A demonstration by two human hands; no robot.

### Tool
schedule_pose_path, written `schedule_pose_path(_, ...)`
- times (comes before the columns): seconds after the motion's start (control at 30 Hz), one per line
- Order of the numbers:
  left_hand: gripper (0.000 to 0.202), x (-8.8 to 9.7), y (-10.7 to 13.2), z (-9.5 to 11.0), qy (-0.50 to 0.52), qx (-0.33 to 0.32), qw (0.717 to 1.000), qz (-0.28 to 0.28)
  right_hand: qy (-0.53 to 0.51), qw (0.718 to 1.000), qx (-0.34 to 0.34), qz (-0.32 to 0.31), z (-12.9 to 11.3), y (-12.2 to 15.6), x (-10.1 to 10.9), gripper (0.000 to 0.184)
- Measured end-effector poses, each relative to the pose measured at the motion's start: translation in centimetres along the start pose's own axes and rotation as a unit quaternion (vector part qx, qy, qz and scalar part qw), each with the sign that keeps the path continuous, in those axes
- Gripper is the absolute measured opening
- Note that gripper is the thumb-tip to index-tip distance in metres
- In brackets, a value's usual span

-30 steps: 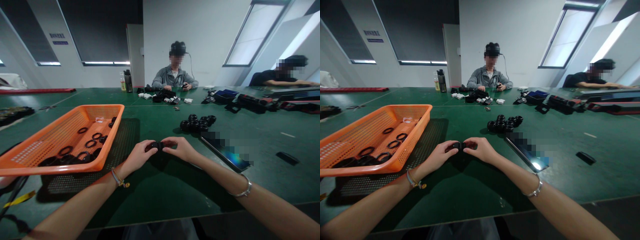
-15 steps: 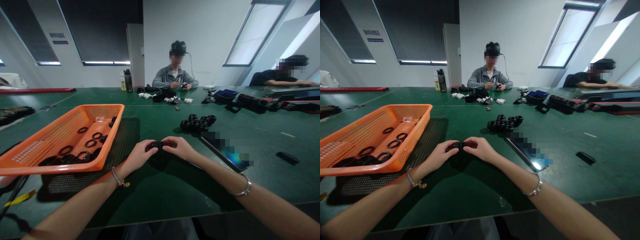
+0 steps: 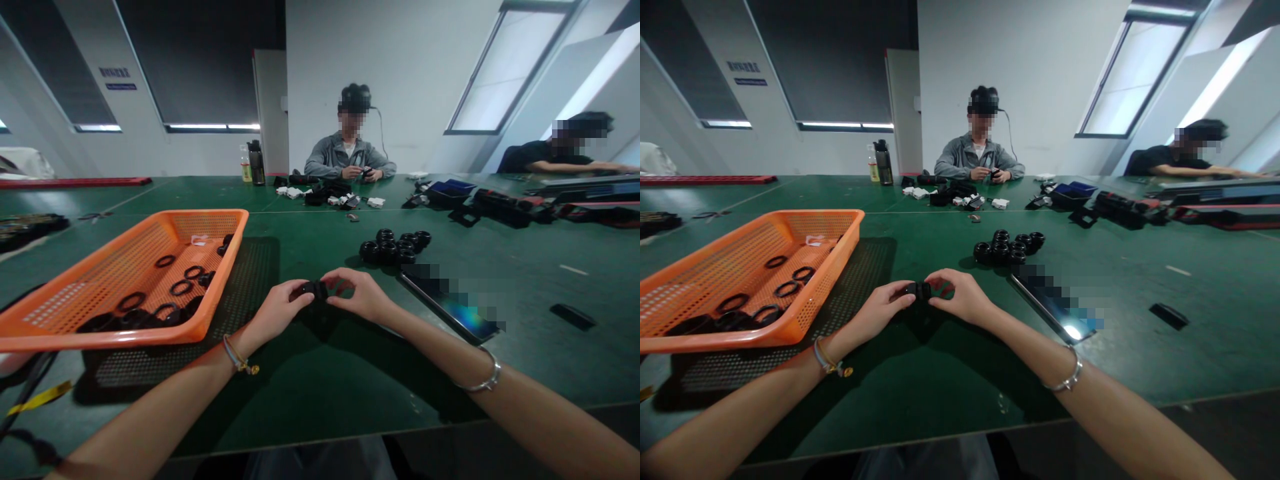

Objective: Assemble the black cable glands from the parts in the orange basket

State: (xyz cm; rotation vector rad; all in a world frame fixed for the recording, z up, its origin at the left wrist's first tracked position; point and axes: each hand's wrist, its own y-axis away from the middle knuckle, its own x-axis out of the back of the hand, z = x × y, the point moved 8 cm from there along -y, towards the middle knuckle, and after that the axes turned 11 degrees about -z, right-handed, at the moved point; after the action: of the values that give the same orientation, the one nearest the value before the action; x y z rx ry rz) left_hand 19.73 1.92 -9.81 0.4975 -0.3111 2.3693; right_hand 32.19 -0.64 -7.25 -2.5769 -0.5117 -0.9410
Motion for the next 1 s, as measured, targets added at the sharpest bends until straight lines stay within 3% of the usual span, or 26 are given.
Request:
schedule_pose_path(0.57, 0.035, -0.03, 0.05, 0.03, -0.004, 0.000, 1.000, -0.004, 0.008, 1.000, -0.003, 0.000, 0.08, -0.07, -0.13, 0.024)
schedule_pose_path(1.0, 0.034, 0.06, 0.17, 0.14, 0.009, -0.012, 1.000, 0.004, -0.025, 0.999, -0.025, -0.010, 0.57, -0.03, -0.19, 0.034)
